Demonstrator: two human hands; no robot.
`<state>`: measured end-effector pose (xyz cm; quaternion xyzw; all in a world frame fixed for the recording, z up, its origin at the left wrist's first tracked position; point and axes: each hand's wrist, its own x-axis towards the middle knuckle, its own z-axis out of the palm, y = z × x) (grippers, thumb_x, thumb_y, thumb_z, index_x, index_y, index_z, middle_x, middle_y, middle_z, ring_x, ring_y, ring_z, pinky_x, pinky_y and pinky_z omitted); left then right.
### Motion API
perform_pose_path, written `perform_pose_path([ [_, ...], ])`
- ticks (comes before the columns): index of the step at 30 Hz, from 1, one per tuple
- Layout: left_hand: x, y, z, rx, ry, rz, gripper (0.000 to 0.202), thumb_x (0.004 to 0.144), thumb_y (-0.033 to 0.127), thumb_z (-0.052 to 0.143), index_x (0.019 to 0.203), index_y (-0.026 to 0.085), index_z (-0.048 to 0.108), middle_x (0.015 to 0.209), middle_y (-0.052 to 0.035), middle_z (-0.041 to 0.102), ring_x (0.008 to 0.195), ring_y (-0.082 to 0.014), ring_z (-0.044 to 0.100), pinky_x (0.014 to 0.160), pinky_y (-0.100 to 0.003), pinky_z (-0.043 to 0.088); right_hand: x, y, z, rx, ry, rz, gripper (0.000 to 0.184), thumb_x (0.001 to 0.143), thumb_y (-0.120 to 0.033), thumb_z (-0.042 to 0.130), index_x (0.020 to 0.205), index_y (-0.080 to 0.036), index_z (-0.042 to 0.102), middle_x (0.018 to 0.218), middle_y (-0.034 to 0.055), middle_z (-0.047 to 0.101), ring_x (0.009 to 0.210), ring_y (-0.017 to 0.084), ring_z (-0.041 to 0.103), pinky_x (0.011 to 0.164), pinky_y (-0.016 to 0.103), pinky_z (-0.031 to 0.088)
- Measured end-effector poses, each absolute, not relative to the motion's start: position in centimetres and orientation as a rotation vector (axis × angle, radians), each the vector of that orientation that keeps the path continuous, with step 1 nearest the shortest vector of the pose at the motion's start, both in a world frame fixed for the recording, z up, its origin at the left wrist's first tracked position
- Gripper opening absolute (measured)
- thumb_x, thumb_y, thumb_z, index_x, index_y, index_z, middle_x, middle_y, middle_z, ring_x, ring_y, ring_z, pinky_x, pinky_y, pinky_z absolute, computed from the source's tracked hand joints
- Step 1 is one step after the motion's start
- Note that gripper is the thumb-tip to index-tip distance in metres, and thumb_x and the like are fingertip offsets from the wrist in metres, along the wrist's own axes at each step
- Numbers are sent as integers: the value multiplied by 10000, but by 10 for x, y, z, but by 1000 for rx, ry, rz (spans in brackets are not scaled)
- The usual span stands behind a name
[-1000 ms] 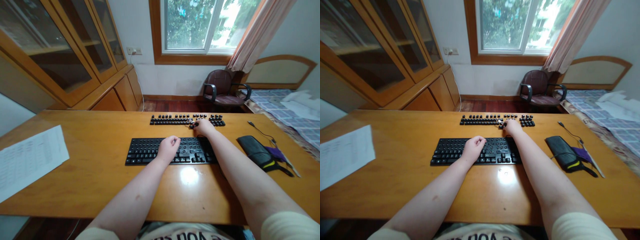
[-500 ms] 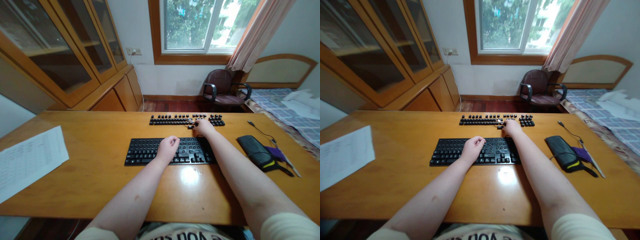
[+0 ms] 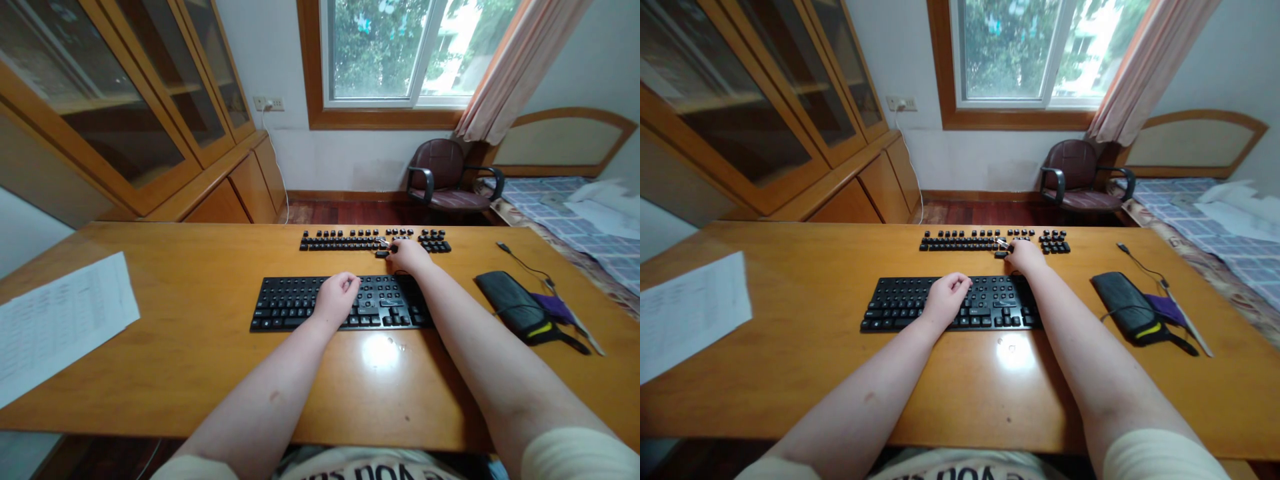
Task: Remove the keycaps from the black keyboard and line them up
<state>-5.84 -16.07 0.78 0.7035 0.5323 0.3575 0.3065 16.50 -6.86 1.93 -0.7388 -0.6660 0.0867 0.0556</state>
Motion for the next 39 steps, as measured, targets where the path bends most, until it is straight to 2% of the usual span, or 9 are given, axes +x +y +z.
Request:
perform_pose_path([
  [6,-59,-161,8,1860,1412,953,306,836,388,441,711,169,613,515,49,381,528,-104,406,522,-231,275,171,-78,44,-2154,-1890,241,364,771,-462,533,983,-193,657,935,104,679,867,250,605,705,297,431],
  [11,-57,-163,11,1880,1417,947,307,842,384,437,716,168,616,513,46,379,531,-108,415,530,-228,300,181,-101,64,-1895,-1772,340,315,848,-281,404,970,-140,659,974,113,666,917,224,584,794,290,419],
  [14,-57,-167,19,1965,1416,929,294,855,351,424,732,173,623,554,22,463,574,-123,469,561,-233,347,182,-127,66,-1750,-1654,383,340,849,-290,400,1039,-145,641,1014,104,646,903,214,590,794,303,435],
  [18,-72,-168,41,2247,1383,741,254,825,356,493,959,205,648,921,-66,640,879,-194,568,810,-299,415,182,-159,63,-1741,-1620,412,342,843,-303,416,1071,-165,631,1036,93,646,901,208,602,794,308,444],
  [22,-118,-154,56,2157,1885,365,640,725,598,534,1238,214,516,1353,-153,434,1237,-362,378,982,-472,316,192,-173,56,-2004,-1699,328,305,795,-333,514,1001,-156,654,1004,106,671,941,236,603,823,321,436],
  [24,-146,-145,55,1952,2159,197,748,738,650,457,1291,147,455,1364,-225,395,1253,-406,350,955,-510,331,200,-175,52,-2118,-1742,265,329,773,-367,549,1000,-151,652,1027,119,667,955,247,603,825,321,437],
  [27,-175,-136,46,1743,2301,88,772,783,618,389,1343,88,368,1308,-275,438,1186,-407,442,906,-498,381,213,-178,46,-2245,-1740,253,365,772,-413,547,996,-144,651,1006,134,676,929,255,619,784,309,450],
  [32,-182,-141,37,1735,2200,153,783,803,610,371,1364,67,317,1259,-256,506,1140,-374,506,897,-459,404,223,-181,38,-2422,-1662,357,449,809,-488,467,910,-102,671,864,173,699,804,281,648,672,316,458],
  [39,-167,-148,38,1774,2094,248,700,833,528,382,1356,63,339,1345,-209,441,1236,-321,429,991,-412,356,235,-179,33,-2429,-1581,431,436,774,-516,492,771,-130,695,729,140,701,672,248,649,565,286,441],
])
